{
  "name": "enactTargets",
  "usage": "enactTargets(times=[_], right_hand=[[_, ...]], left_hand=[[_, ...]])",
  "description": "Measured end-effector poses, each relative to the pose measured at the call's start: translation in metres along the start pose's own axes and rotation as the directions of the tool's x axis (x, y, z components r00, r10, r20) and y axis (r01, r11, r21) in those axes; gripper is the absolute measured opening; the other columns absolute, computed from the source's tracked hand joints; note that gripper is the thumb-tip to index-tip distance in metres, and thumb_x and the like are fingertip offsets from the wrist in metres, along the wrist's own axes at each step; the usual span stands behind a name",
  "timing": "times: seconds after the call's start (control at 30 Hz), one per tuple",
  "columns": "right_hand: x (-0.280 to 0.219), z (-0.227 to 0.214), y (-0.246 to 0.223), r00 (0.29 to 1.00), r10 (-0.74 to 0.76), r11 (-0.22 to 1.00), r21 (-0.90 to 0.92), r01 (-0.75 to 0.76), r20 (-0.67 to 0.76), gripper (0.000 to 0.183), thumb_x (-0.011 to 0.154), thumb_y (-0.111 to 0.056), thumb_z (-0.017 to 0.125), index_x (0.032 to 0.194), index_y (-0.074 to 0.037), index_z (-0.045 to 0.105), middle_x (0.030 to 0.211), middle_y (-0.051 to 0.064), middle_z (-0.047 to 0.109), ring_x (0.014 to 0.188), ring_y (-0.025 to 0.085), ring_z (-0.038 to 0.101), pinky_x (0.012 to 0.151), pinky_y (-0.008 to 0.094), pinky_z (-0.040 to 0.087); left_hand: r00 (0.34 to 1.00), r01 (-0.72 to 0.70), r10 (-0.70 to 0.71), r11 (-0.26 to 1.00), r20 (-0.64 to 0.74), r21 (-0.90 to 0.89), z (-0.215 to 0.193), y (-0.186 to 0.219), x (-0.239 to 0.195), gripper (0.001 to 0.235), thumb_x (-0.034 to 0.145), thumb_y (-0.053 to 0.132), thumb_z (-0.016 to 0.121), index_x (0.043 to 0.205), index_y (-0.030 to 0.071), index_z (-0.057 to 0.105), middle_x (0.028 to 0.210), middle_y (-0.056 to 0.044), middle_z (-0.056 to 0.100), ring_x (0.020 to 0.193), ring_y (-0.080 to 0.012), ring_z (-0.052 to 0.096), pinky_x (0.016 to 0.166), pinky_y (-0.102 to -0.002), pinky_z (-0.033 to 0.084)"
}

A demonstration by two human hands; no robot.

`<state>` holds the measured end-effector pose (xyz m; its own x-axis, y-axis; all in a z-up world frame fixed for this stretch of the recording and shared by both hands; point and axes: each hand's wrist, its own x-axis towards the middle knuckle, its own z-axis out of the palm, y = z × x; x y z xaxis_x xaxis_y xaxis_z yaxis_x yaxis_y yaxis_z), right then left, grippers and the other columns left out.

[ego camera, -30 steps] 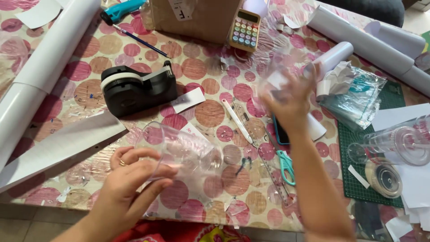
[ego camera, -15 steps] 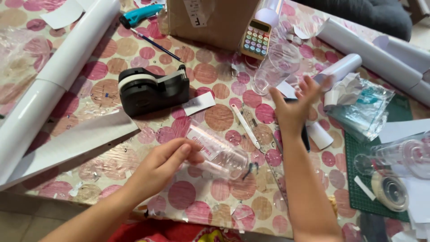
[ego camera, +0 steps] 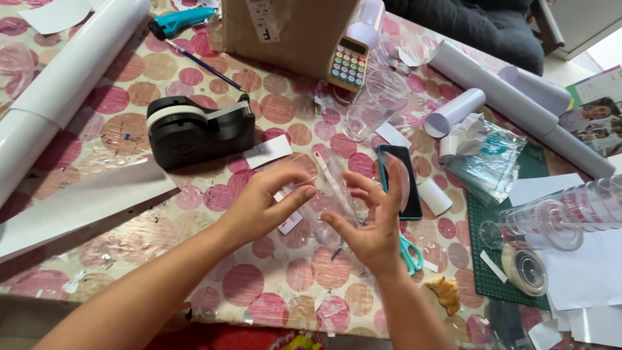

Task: Applying a vinyl decal to a plastic cup and weeding out excess material using a specialized tool

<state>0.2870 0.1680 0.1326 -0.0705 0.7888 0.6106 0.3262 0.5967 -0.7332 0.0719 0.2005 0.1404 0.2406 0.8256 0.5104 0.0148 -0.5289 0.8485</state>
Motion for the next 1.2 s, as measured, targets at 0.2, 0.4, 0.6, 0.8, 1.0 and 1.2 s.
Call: enactTargets(times=[0.2,0.4,0.6,0.8,1.0,1.2], right_hand=[[-0.012,0.005,-0.008,0.989,0.012,0.999,-0.047,-0.019,-0.149,0.124,0.076,-0.006,0.093,0.167,-0.011,0.008,0.133,0.018,0.063,0.096,0.019,0.058,0.08,0.027,0.049],[-0.026,0.011,0.0,0.993,0.088,0.994,0.07,-0.082,-0.073,0.115,0.082,0.004,0.085,0.166,-0.012,0.008,0.127,0.022,0.059,0.086,0.018,0.058,0.065,0.023,0.055],[-0.024,0.0,0.004,0.992,-0.126,0.978,-0.168,0.125,0.003,0.105,0.087,0.003,0.082,0.166,-0.008,0.014,0.121,0.023,0.065,0.101,0.027,0.063,0.082,0.033,0.061],[-0.018,-0.005,-0.008,0.977,-0.156,0.969,-0.172,0.18,0.146,0.087,0.092,0.004,0.074,0.161,0.003,0.021,0.095,0.015,0.069,0.086,0.026,0.068,0.084,0.038,0.061],[-0.026,-0.008,0.003,0.958,-0.214,0.924,-0.277,0.262,0.192,0.082,0.088,0.002,0.078,0.152,0.011,0.027,0.106,0.018,0.073,0.093,0.033,0.074,0.088,0.044,0.061],[-0.023,-0.009,-0.002,0.951,-0.215,0.934,-0.24,0.267,0.22,0.078,0.089,0.005,0.076,0.151,0.01,0.03,0.111,0.019,0.07,0.098,0.034,0.072,0.089,0.046,0.059]], left_hand=[[0.95,0.29,-0.305,0.94,-0.061,-0.178,0.03,0.01,-0.009,0.101,0.074,0.042,0.085,0.15,-0.004,0.037,0.151,-0.043,0.023,0.139,-0.0638,0.024,0.11,-0.072,0.026],[0.814,0.481,-0.577,0.603,0.068,-0.637,0.039,-0.009,-0.021,0.099,0.076,0.026,0.084,0.156,0.006,0.031,0.143,-0.026,0.049,0.125,-0.0326,0.056,0.097,-0.046,0.054],[0.83,0.555,-0.532,0.759,0.167,-0.341,0.027,0.007,-0.016,0.093,0.087,0.053,0.066,0.157,0.005,0.027,0.148,-0.033,0.044,0.138,-0.0475,0.043,0.104,-0.059,0.045],[0.849,0.528,-0.51,0.815,0.137,-0.239,0.028,0.004,-0.02,0.081,0.097,0.05,0.052,0.159,0.006,0.024,0.153,-0.038,0.03,0.146,-0.0513,0.024,0.115,-0.062,0.024],[0.872,0.49,-0.476,0.856,0.114,-0.165,0.024,0.002,-0.018,0.08,0.098,0.048,0.052,0.158,0.003,0.023,0.149,-0.04,0.031,0.144,-0.0539,0.025,0.116,-0.062,0.021],[0.879,0.475,-0.461,0.868,0.121,-0.143,0.021,0.01,-0.018,0.08,0.098,0.046,0.053,0.158,0.003,0.023,0.147,-0.042,0.032,0.143,-0.0569,0.026,0.115,-0.063,0.022]])
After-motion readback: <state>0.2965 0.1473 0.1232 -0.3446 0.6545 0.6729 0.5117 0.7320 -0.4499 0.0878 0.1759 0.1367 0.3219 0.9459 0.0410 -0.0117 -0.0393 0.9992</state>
